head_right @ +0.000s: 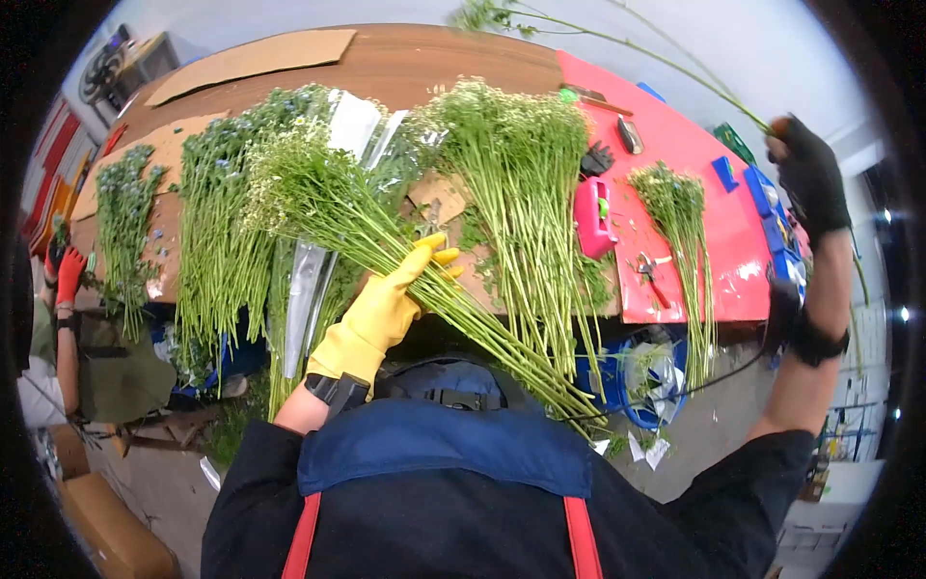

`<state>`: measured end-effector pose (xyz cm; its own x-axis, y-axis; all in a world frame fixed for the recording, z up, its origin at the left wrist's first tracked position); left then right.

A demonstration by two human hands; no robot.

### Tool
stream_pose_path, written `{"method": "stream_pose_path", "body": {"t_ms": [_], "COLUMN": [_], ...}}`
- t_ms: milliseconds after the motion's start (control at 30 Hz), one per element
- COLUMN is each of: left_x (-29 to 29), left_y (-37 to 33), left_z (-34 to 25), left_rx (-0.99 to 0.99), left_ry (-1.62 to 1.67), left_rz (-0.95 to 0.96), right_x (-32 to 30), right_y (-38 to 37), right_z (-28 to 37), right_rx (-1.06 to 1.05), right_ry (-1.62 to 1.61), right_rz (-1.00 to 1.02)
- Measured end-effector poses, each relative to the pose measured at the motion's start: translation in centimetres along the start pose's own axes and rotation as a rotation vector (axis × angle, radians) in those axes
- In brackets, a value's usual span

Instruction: Sorting and bundling flowers on a workbench in a flower shop.

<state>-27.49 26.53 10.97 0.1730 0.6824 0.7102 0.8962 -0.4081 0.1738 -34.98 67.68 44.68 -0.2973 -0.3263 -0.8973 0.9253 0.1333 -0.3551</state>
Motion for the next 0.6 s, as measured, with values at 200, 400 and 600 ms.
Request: {"method": "stream_pose_path", "body": {"t_ms": [200,400,600], "left_x": [-0.5,-1.4,-2.2], "left_y": [0.6,1.1,2.4], "left_z": [-0.4,-0.6,-1.2], "left_rx": [0.008,0.067,0.291], "left_ry": [-0.002,0.06,-0.229], "left_rz": [0.024,0.064,0.14], "right_x": [-3.2,15.3,30.3], "right_y": [0.0,6.8,17.0], "right_z": [10.1,10.2,10.6], "right_rx": [0.026,0.352,0.542], "right_ry": [-0.056,-0.786,-1.247], "right_rz": [-0.213,0.156,0.444]}}
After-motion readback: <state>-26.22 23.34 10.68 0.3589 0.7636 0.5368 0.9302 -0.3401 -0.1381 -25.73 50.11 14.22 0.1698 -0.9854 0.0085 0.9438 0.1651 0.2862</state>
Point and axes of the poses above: each hand's wrist, its own y-axis away from the middle knuckle, its own x-axis out of the palm, z = x × y, the point moved 1 cm from there along -y, towards the middle knuckle, and after that the axes turned 12 degrees about -y, right-handed, at the moved point
